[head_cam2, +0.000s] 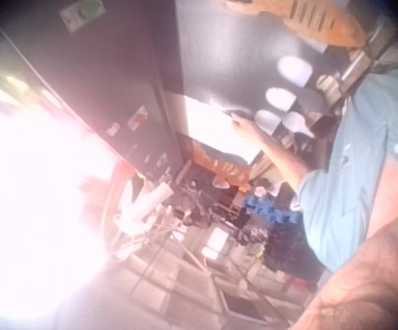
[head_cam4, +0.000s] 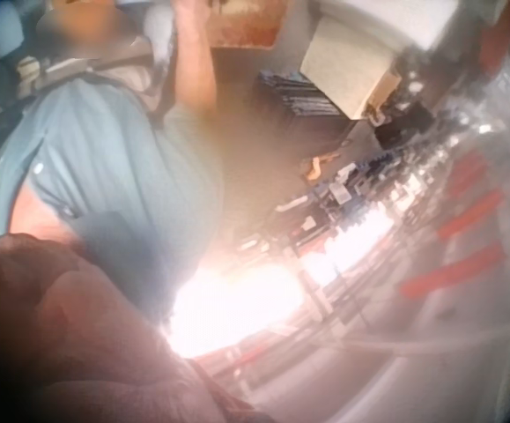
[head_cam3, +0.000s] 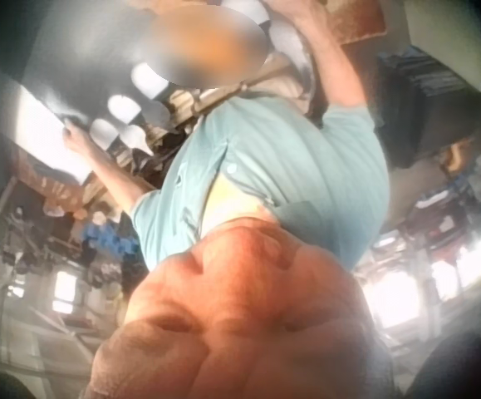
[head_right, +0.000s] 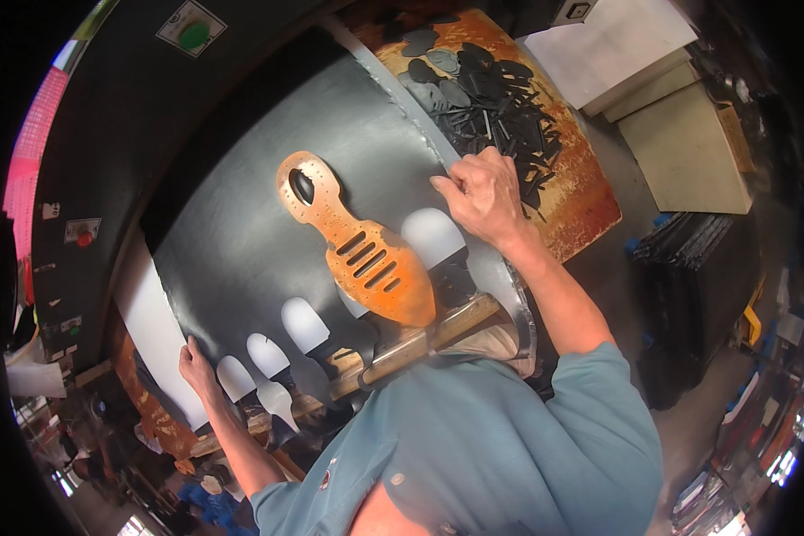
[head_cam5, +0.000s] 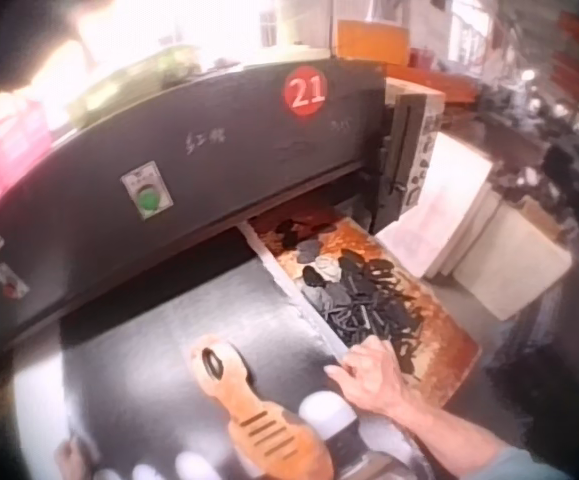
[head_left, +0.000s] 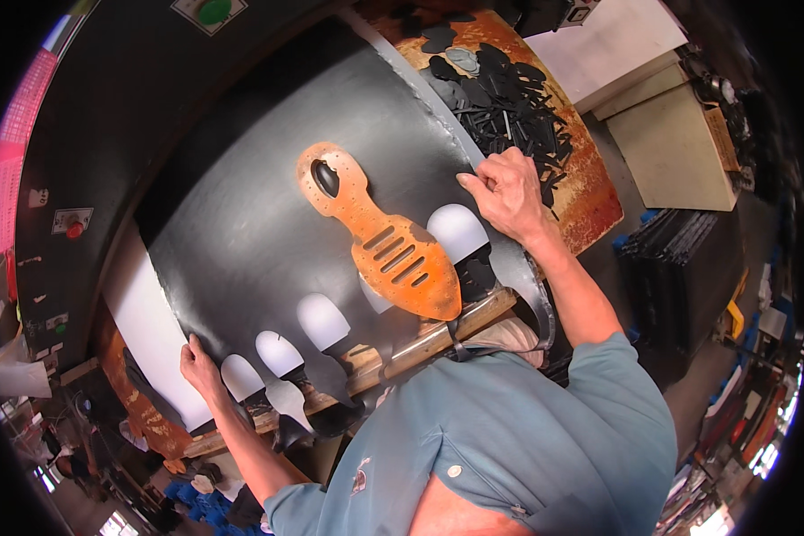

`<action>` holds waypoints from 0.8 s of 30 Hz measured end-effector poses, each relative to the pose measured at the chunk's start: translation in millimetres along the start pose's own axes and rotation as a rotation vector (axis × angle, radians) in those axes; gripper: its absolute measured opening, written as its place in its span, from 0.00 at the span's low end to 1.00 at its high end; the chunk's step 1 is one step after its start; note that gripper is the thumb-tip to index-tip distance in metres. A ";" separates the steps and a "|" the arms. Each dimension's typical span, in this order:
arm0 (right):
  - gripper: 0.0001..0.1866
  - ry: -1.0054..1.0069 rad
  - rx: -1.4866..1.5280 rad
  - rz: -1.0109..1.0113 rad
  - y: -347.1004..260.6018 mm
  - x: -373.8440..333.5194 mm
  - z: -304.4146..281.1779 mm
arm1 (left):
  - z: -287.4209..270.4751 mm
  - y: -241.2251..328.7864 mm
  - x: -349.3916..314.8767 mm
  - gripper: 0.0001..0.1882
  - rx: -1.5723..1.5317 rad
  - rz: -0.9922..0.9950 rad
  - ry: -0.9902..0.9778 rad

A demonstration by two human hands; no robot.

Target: The person uses a die-cutting machine to press a wooden sole-shaped template into black rubber sheets, then removes the cut soles and stacks them. They repeat this process multiple times, feeding new sheets and removing finished pieces.

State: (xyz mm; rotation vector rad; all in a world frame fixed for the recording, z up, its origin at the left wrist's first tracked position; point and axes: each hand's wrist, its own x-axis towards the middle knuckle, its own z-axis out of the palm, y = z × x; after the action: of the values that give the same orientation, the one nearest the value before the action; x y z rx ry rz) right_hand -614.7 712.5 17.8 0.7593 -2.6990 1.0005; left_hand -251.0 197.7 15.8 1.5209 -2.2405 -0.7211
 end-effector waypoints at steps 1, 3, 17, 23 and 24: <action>0.19 0.006 0.015 0.000 3.9 0.6 1.3 | 0.2 2.4 -1.4 0.26 -0.019 0.030 -0.006; 0.19 0.019 0.024 -0.007 11.4 4.4 2.6 | 1.8 6.1 -4.0 0.26 -0.051 0.065 0.013; 0.42 -0.231 0.143 -0.012 -65.7 -27.9 -20.5 | 42.9 -11.1 -15.7 0.17 0.215 0.430 0.293; 0.58 -0.328 -0.107 -0.225 -116.0 -63.8 23.4 | 34.2 -5.4 -19.3 0.17 0.109 0.471 0.196; 0.57 -0.315 -0.098 -0.215 -114.6 -65.5 27.5 | 28.5 -3.4 -20.3 0.18 0.090 0.452 0.145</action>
State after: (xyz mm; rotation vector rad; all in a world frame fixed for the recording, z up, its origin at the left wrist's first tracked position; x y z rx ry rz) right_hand -498.9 647.1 40.5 1.2486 -2.8125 0.7467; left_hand -256.3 221.8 -9.3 1.0022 -2.4025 -0.3674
